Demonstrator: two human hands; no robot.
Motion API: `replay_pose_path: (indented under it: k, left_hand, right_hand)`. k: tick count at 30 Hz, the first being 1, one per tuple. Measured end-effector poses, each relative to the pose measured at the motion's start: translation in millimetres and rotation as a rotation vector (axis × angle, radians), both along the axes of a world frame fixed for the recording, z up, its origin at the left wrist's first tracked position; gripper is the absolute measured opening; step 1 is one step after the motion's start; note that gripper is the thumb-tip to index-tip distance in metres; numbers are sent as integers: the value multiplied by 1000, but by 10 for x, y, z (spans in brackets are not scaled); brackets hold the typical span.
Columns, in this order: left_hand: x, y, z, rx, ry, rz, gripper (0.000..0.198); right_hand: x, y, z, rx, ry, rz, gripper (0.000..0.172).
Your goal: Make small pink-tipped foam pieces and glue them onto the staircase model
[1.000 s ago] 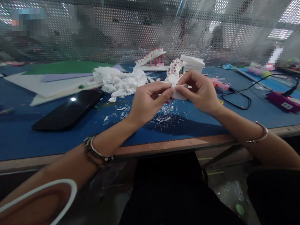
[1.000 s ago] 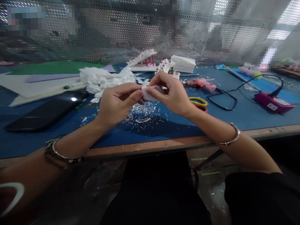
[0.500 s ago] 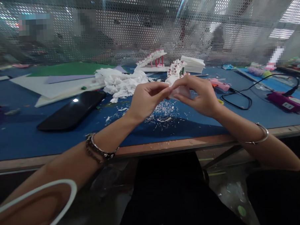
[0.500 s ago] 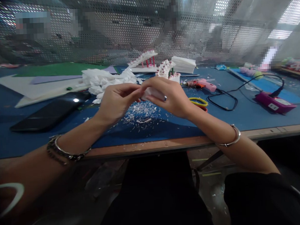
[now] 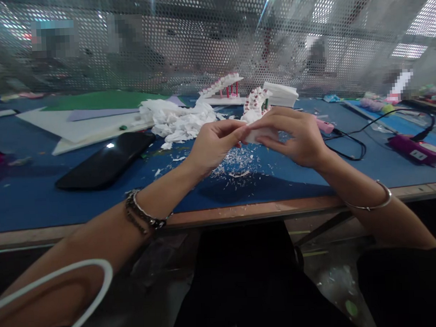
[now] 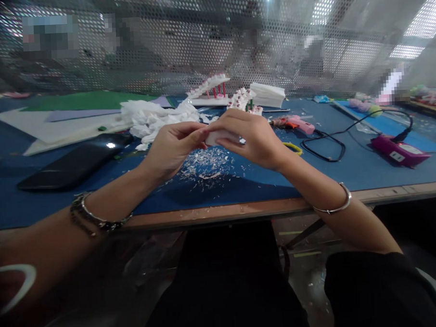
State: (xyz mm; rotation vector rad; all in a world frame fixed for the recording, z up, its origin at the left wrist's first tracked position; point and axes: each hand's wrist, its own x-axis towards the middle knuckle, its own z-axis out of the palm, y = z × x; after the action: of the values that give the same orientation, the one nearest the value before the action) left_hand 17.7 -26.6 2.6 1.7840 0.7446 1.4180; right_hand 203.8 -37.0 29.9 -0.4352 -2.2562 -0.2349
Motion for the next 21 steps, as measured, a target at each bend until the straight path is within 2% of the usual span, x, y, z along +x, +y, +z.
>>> replay_pose_path:
  k: [5, 11, 17, 21]
  left_hand:
    - [-7, 5, 2, 10, 35, -39, 22]
    - [-1, -22, 20, 40, 82, -21, 19]
    - [6, -32, 17, 104, 122, 34, 22]
    - [12, -35, 13, 145, 84, 4, 20]
  right_hand:
    - [-11, 8, -16, 50, 25, -19, 16]
    - [-10, 27, -50, 135, 47, -11, 13]
    - [-13, 6, -47, 56, 82, -33, 10]
    - [-19, 4, -32, -1, 131, -47, 9]
